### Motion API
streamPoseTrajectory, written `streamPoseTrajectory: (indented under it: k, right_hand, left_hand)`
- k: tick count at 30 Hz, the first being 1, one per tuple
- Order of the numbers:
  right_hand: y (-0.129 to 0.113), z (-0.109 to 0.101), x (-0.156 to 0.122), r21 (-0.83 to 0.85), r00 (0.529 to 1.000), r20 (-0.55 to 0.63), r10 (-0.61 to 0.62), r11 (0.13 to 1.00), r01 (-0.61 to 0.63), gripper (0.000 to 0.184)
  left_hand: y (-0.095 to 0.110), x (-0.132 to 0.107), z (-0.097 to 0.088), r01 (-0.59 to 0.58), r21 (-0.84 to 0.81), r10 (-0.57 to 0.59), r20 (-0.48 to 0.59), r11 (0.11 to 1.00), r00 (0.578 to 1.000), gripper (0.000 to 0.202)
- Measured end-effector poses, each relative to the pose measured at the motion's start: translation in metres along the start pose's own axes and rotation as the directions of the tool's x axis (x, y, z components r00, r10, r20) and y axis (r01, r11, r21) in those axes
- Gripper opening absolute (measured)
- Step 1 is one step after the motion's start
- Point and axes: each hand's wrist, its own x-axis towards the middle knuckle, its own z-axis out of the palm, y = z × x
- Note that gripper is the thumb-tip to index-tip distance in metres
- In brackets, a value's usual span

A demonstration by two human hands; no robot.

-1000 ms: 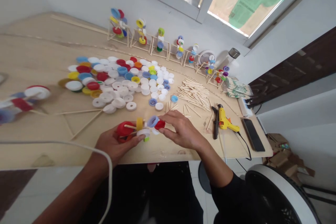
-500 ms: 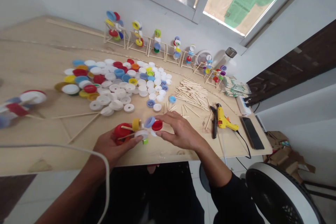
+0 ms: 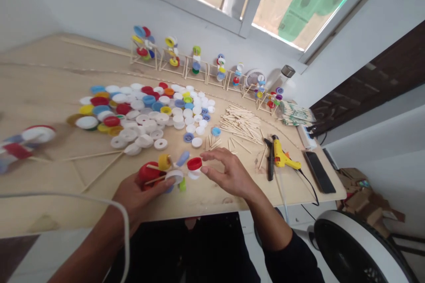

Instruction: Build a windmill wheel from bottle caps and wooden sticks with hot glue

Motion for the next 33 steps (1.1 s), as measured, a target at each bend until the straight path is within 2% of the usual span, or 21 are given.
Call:
streamPoseTrajectory:
  k: [3,7,15,23,28,33]
  right_hand:
    - [-0.002,0.004,0.001,0.020,0.999,-0.016,0.035,0.999,-0.035,0.024]
    - [-0.004,0.010,0.000,0.053,0.998,-0.037,0.060,0.997,-0.058,0.020]
    - [-0.004,0.013,0.000,0.004,0.998,-0.016,0.064,0.998,-0.064,0.016]
    - [-0.001,0.017,-0.002,0.048,0.998,-0.042,0.055,0.997,-0.053,0.017]
    - [0.000,0.017,-0.002,0.115,0.998,-0.054,0.041,0.993,-0.035,0.016]
    - [0.002,0.017,-0.002,0.097,0.999,-0.033,0.026,0.995,-0.023,0.017]
  left_hand:
    - [0.002,-0.001,0.000,0.029,-0.063,-0.027,0.032,0.998,0.999,0.042]
    - [0.003,-0.003,0.000,0.031,-0.062,-0.028,0.045,0.998,0.999,0.042]
    - [0.001,-0.004,0.000,0.034,-0.070,-0.031,0.045,0.997,0.998,0.045]
    - [0.008,-0.006,0.002,0.052,-0.096,-0.048,0.048,0.994,0.998,0.049]
    - [0.004,-0.004,0.001,0.056,-0.091,-0.048,0.084,0.994,0.995,0.051]
    - [0.001,-0.003,0.001,0.046,-0.095,-0.039,0.080,0.994,0.996,0.043]
